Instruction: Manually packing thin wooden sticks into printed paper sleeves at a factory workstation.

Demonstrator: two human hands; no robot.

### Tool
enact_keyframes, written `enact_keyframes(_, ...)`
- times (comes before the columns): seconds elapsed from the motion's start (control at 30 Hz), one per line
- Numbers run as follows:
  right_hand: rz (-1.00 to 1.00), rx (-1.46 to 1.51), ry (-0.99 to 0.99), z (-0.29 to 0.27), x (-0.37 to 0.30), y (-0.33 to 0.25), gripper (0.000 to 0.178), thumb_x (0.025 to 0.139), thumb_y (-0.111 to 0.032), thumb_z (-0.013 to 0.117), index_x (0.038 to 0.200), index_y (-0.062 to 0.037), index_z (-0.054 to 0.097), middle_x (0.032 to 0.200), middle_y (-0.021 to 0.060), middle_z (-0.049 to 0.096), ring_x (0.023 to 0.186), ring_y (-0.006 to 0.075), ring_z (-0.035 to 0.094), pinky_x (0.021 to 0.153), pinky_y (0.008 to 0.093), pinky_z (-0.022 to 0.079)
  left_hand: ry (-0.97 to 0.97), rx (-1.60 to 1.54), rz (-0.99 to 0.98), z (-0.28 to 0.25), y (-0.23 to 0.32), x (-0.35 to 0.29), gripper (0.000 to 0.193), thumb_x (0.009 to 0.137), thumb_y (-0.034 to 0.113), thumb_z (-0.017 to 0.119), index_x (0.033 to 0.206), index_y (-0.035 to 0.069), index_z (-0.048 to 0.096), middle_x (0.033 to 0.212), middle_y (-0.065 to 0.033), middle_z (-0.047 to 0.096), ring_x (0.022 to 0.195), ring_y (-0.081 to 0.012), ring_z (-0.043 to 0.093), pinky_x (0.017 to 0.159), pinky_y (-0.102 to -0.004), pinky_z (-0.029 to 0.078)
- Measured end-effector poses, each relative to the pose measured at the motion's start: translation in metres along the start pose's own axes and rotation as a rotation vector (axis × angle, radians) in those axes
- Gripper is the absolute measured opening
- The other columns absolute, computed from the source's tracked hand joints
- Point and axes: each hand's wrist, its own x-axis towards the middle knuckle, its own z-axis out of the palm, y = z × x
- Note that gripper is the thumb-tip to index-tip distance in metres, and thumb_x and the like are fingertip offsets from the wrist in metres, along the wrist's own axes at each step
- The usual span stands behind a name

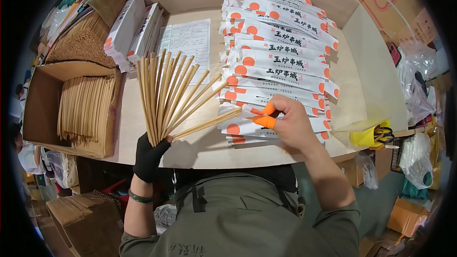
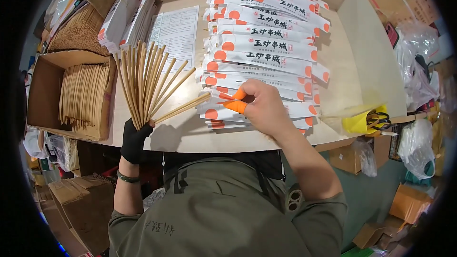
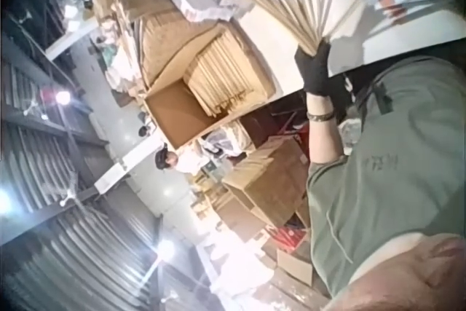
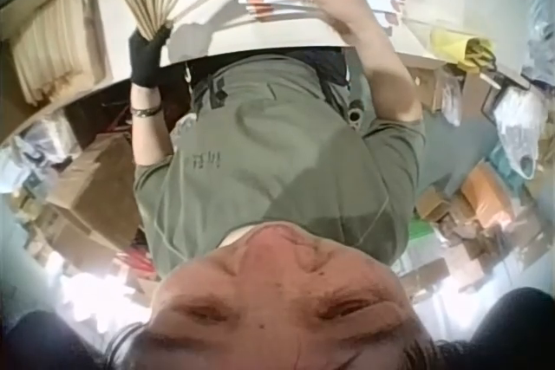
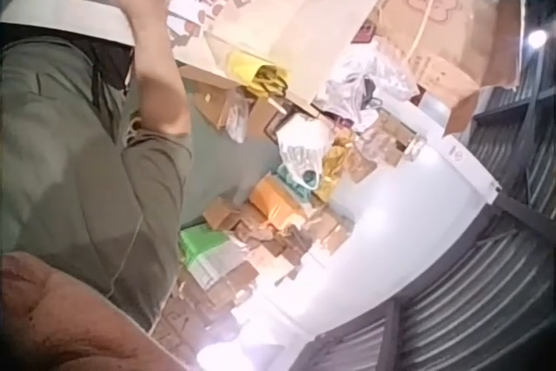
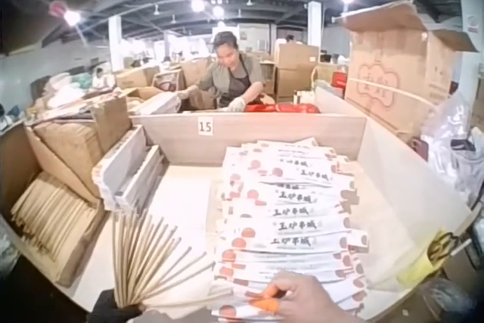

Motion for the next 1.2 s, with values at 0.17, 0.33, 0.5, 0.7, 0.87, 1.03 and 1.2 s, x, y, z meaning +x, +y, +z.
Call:
enact_keyframes(0.17, -0.27, -0.459, -0.108, -0.006, -0.001, -0.006, 0.014, 0.073, -0.008, 0.076, 0.076, -0.002, 0.063, 0.073, 0.0012, 0.053, 0.069, 0.013, 0.052, 0.062, 0.0245, 0.044, -0.147, 0.128, 0.01, -0.009, 0.01, 0.006, 0.022, 0.087, 0.016, 0.067, 0.099, -0.002, 0.065, 0.082, -0.0022, 0.062, 0.076, -0.0097, 0.055, 0.07, -0.0267, 0.045)
enact_keyframes(0.33, -0.864, -0.946, -0.2, 0.065, -0.002, -0.025, 0.019, 0.074, -0.019, 0.071, 0.087, -0.0052, 0.069, 0.085, 0.0059, 0.062, 0.079, 0.0245, 0.059, 0.07, 0.0354, 0.048, -0.118, -0.517, -0.028, 0.089, 0.052, 0.009, 0.03, 0.092, 0.023, 0.063, 0.108, -0.002, 0.062, 0.106, -0.0111, 0.066, 0.094, -0.0161, 0.061, 0.087, -0.0313, 0.047)
enact_keyframes(0.5, -0.876, -0.841, 0.093, 0.02, 0.016, -0.011, 0.024, 0.074, -0.016, 0.069, 0.092, -0.0011, 0.065, 0.095, 0.0112, 0.061, 0.085, 0.0296, 0.058, 0.076, 0.041, 0.046, 0.21, -0.265, 0.219, 0.072, 0.033, 0.039, 0.02, 0.089, 0.015, 0.066, 0.101, 0.0, 0.066, 0.085, -0.0062, 0.066, 0.074, -0.0123, 0.063, 0.067, -0.024, 0.051)
enact_keyframes(0.7, -0.843, -1.079, -0.023, 0.034, -0.019, 0.044, 0.019, 0.074, -0.005, 0.066, 0.091, 0.0016, 0.062, 0.09, 0.0093, 0.057, 0.083, 0.0223, 0.058, 0.063, 0.0305, 0.045, 0.301, -0.329, 0.104, 0.074, 0.024, 0.03, 0.012, 0.086, 0.012, 0.062, 0.09, 0.001, 0.066, 0.073, -0.0022, 0.062, 0.059, -0.0062, 0.052, 0.053, -0.0215, 0.04)
enact_keyframes(0.87, -0.853, -0.913, 0.096, 0.033, -0.019, 0.052, 0.015, 0.075, -0.008, 0.071, 0.082, -0.0009, 0.06, 0.085, 0.0103, 0.057, 0.078, 0.0253, 0.059, 0.063, 0.0345, 0.047, 0.247, -0.308, 0.106, 0.066, 0.017, 0.023, 0.011, 0.085, 0.013, 0.061, 0.087, 0.002, 0.065, 0.069, -0.0002, 0.058, 0.056, -0.0057, 0.049, 0.052, -0.0205, 0.037)
enact_keyframes(1.03, -0.641, -0.699, 0.159, 0.016, -0.008, 0.045, 0.017, 0.077, -0.008, 0.074, 0.079, -0.0018, 0.058, 0.08, 0.0064, 0.056, 0.073, 0.0202, 0.058, 0.063, 0.0337, 0.048, 0.212, -0.21, 0.058, 0.045, 0.002, 0.018, 0.009, 0.082, 0.009, 0.062, 0.087, 0.001, 0.063, 0.071, -0.0005, 0.058, 0.055, -0.0045, 0.044, 0.051, -0.0201, 0.032)
enact_keyframes(1.2, -0.049, -0.045, 0.06, -0.006, -0.001, 0.003, 0.016, 0.078, -0.001, 0.074, 0.076, -0.0023, 0.058, 0.075, -0.0053, 0.048, 0.067, 0.0036, 0.043, 0.061, 0.0236, 0.041, 0.209, -0.022, 0.134, 0.023, -0.005, 0.008, 0.007, 0.081, 0.01, 0.064, 0.079, 0.004, 0.064, 0.067, 0.001, 0.056, 0.057, -0.0048, 0.046, 0.052, -0.0202, 0.033)
